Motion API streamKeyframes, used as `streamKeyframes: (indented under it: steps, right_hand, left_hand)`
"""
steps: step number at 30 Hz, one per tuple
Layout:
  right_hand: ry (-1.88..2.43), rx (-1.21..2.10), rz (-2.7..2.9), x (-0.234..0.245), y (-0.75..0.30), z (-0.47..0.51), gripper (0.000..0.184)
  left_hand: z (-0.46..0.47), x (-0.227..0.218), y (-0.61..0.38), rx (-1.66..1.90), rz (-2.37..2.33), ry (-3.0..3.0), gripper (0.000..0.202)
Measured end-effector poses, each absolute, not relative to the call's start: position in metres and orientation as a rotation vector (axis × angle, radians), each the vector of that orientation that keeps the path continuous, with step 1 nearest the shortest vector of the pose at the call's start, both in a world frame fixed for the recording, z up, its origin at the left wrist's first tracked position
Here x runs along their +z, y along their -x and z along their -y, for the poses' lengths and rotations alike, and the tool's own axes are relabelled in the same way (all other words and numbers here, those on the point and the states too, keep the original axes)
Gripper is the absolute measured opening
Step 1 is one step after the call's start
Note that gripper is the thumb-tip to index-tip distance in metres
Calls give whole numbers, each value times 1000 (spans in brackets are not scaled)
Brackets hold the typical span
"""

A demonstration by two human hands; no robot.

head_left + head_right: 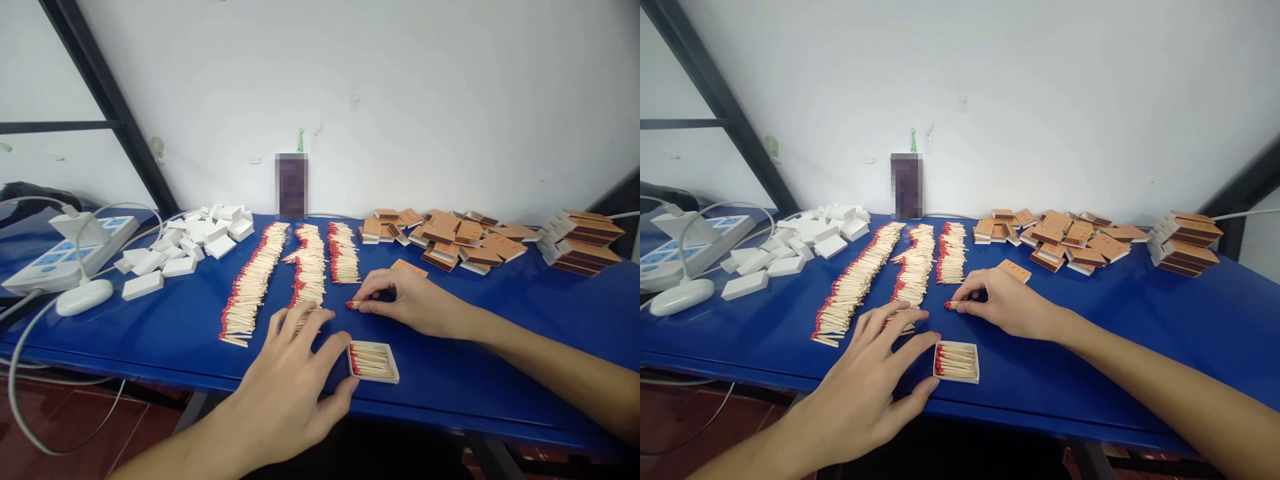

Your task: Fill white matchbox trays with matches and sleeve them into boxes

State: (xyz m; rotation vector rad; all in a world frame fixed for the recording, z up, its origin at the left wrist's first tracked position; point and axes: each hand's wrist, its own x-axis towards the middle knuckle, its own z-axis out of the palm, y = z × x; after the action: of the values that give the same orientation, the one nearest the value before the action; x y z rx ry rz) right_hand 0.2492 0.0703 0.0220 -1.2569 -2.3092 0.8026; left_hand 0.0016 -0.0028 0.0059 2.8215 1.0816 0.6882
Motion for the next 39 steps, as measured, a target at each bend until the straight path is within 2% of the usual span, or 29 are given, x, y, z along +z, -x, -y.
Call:
streamKeyframes:
  steps: [7, 17, 39]
  right_hand:
    - [1280, 781, 2344, 25, -247, -67, 32]
    - [1220, 529, 2436, 22, -245, -62, 27]
    - [1194, 573, 2415, 23, -247, -60, 25]
  left_hand:
    - [2, 6, -3, 697, -1100, -2816, 25]
    - [1, 3, -3, 766, -1197, -2756, 26]
    - [-15, 13, -1, 696, -1206, -2818, 27]
